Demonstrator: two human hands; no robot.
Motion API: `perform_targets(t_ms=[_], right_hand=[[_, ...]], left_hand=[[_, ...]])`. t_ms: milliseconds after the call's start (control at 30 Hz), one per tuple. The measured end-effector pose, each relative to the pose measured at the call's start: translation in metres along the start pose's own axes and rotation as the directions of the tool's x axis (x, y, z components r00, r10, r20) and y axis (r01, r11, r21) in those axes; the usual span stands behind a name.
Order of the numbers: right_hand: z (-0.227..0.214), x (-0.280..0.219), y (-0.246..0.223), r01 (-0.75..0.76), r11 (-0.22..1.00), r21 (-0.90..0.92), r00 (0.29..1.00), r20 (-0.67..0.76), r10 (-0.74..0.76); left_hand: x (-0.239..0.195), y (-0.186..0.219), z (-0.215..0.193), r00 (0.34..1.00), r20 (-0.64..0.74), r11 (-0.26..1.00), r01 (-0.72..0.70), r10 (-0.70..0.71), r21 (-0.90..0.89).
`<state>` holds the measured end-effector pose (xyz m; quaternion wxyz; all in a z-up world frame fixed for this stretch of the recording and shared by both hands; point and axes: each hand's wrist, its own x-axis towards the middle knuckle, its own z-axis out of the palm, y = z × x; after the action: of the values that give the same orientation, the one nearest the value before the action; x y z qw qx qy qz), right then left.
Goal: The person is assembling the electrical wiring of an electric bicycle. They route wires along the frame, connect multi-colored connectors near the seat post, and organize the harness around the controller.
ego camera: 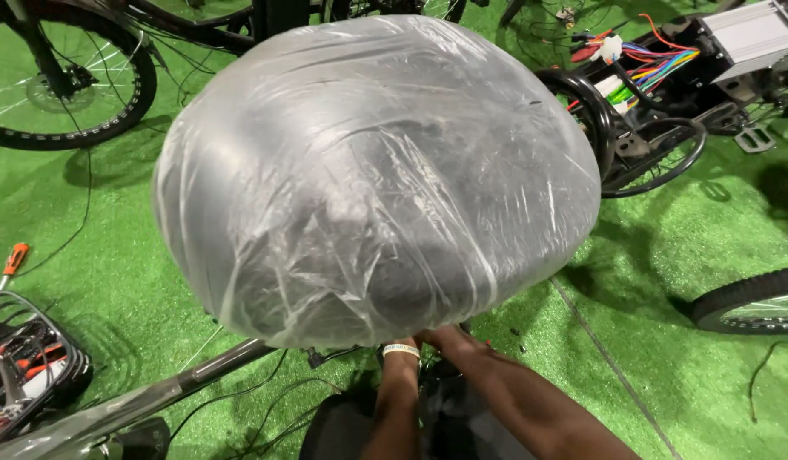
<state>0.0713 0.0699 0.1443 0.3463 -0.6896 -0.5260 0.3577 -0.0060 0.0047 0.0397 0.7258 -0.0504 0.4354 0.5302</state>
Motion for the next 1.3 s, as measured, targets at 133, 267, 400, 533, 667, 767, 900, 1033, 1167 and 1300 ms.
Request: perform_targets(t_ms=[133, 267, 400, 533, 667, 767, 900, 1033, 1167, 1300], right_hand=[[0.001, -0.02, -0.036, 0.022, 0.995, 0.101, 0.999, -0.038, -0.018], [0.009, -0.032, -0.084, 0.027, 0.978, 0.207, 0.998, -0.067, -0.013], [-0.005, -0.079, -0.1, 0.054, 0.96, 0.273, 0.997, -0.076, -0.034], [-0.03, -0.116, -0.066, 0.049, 0.933, 0.356, 0.993, -0.115, -0.008], [-0.069, -0.164, -0.101, 0.109, 0.943, 0.314, 0.968, -0.25, -0.029], [-0.122, -0.202, -0.155, 0.345, 0.936, -0.067, 0.887, -0.303, -0.349], [-0.165, -0.157, -0.093, 0.351, 0.936, 0.006, 0.894, -0.301, -0.334], [-0.214, -0.116, -0.059, 0.429, 0.903, 0.038, 0.874, -0.273, -0.403], [-0.244, -0.055, -0.047, 0.447, 0.885, -0.13, 0.892, 0.141, -0.43], [-0.289, -0.01, -0.106, 0.52, 0.842, -0.143, 0.829, 0.32, -0.458]], left_hand=[[-0.056, 0.047, 0.047, 1.0, -0.018, 0.989, -0.012, 0.014, 0.146], [-0.108, 0.088, 0.066, 0.998, -0.054, 0.954, -0.01, 0.027, 0.299], [-0.116, 0.107, 0.072, 0.995, -0.072, 0.92, -0.03, 0.063, 0.391], [-0.098, 0.085, 0.059, 0.994, 0.041, 0.909, -0.111, 0.104, 0.401], [-0.152, 0.076, 0.09, 0.975, 0.22, 0.944, -0.11, 0.041, 0.31], [-0.172, 0.071, 0.087, 0.957, 0.277, 0.993, 0.061, -0.086, 0.098], [-0.155, 0.035, 0.114, 0.978, 0.153, 0.984, -0.156, 0.141, 0.092], [-0.069, -0.015, 0.13, 0.941, 0.15, 0.942, -0.321, 0.304, 0.098], [0.02, -0.038, 0.111, 0.945, 0.183, 0.951, -0.235, 0.271, -0.199], [0.009, -0.036, 0.132, 0.945, 0.278, 0.854, -0.002, 0.172, -0.52]])
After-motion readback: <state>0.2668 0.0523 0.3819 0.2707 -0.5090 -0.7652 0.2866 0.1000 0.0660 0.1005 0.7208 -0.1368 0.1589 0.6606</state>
